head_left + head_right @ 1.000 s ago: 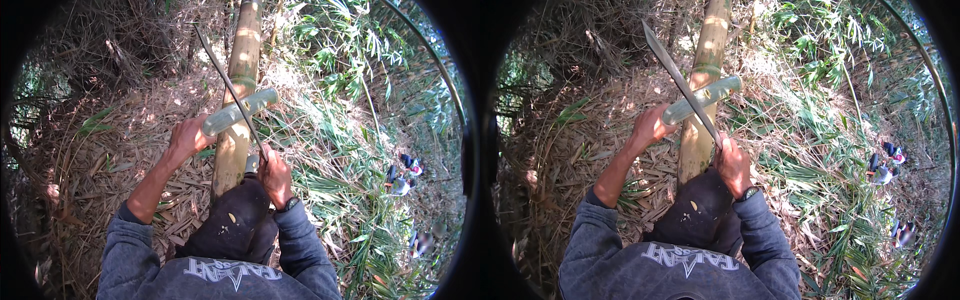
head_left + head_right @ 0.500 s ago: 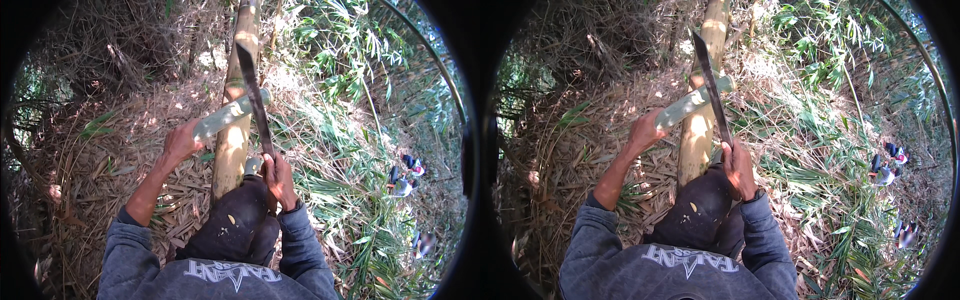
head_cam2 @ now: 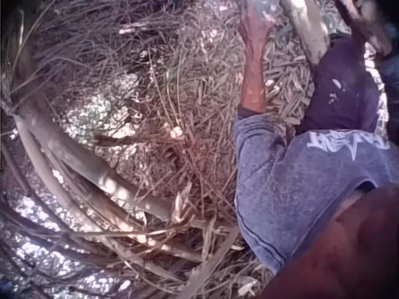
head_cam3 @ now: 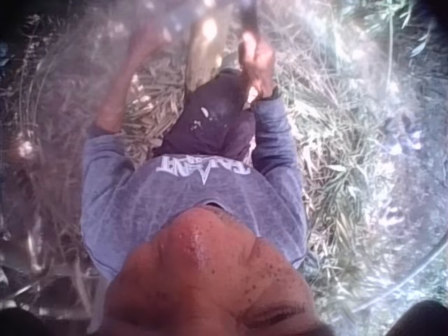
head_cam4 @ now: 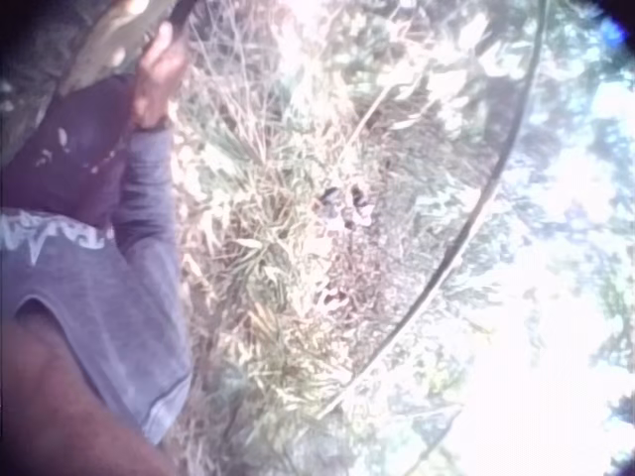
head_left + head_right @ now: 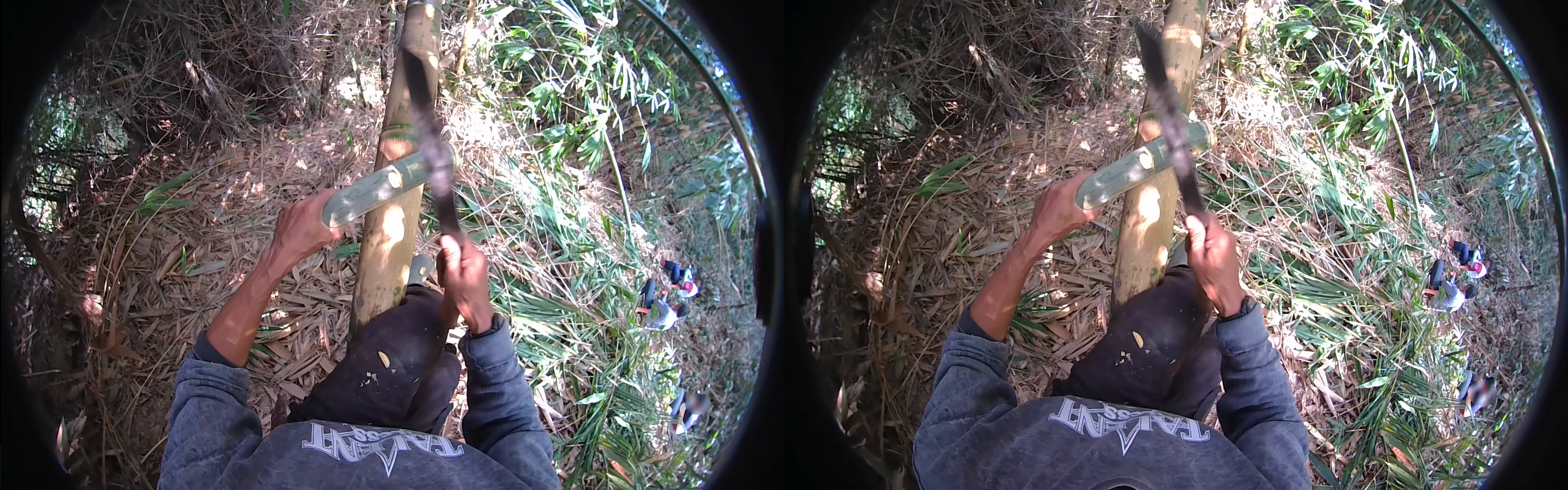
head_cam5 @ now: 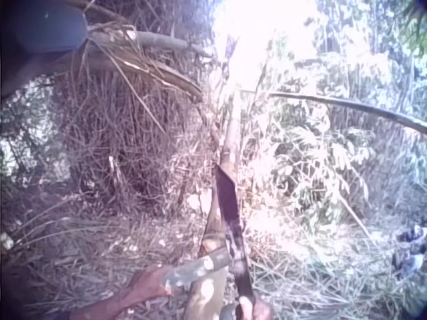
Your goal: The person uses a machete to repeatedly strike and cut a section of bamboo held against a larger bamboo stalk. They adjust the bamboo piece and continue chopping to separate a segment.
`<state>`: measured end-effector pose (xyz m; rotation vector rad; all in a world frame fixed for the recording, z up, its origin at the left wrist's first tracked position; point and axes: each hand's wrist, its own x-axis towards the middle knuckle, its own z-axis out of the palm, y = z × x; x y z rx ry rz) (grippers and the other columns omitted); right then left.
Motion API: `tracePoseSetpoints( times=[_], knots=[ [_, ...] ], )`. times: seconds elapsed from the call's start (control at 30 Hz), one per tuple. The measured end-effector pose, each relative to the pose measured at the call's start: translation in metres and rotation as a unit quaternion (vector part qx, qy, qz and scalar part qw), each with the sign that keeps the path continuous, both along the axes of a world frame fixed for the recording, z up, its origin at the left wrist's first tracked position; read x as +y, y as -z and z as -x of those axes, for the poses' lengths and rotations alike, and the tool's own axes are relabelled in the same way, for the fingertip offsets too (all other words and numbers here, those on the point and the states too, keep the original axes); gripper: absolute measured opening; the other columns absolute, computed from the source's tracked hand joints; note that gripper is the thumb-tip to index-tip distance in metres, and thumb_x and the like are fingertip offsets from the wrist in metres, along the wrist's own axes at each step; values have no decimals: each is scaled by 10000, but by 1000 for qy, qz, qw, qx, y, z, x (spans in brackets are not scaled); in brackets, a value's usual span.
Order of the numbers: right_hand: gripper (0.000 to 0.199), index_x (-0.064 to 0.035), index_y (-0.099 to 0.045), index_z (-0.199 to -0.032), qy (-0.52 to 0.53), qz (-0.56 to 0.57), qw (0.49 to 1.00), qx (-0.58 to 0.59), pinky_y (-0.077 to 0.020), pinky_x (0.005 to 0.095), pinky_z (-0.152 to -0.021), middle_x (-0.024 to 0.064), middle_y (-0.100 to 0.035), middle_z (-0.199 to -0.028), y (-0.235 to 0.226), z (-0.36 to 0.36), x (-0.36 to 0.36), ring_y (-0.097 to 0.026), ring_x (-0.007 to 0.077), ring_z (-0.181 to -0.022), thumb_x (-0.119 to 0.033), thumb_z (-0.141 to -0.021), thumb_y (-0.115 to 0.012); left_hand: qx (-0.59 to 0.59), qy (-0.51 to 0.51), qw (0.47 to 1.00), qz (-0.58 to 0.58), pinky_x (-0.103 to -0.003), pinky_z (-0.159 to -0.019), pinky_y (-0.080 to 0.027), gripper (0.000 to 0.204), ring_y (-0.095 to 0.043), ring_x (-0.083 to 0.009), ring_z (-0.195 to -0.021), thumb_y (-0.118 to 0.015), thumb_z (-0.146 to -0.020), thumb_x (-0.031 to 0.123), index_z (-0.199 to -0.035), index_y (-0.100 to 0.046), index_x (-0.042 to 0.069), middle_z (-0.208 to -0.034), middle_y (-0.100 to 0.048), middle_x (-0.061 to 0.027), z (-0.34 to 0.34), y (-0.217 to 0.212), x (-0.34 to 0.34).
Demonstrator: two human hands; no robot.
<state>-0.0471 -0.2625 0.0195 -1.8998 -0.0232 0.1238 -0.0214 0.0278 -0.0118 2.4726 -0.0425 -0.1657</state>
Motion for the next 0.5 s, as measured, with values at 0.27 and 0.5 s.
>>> tracePoseSetpoints(
  times=[0.27,0.5],
  knots=[
    [248,4,-599,-936,-92,233,967,-51,-396,375,-465,114,-542,-585,8,-2,-15,-547,217,-501,-230,-997,-548,11,-24,1000,12,-428,-794,-547,621,-699,-326,-923,-802,-715,258,-1276,-570,129,-1032,-712,-151,0,-8,-12],
    [306,-40,-566,-1201,-71,307,916,-249,-508,439,-517,198,-643,-883,8,5,-2,-632,352,-596,-88,-900,-592,44,-30,998,-18,-440,-773,-542,557,-697,-341,-903,-803,-717,263,-1210,-589,117,-1003,-713,-151,2,-24,-23]
  ],
)
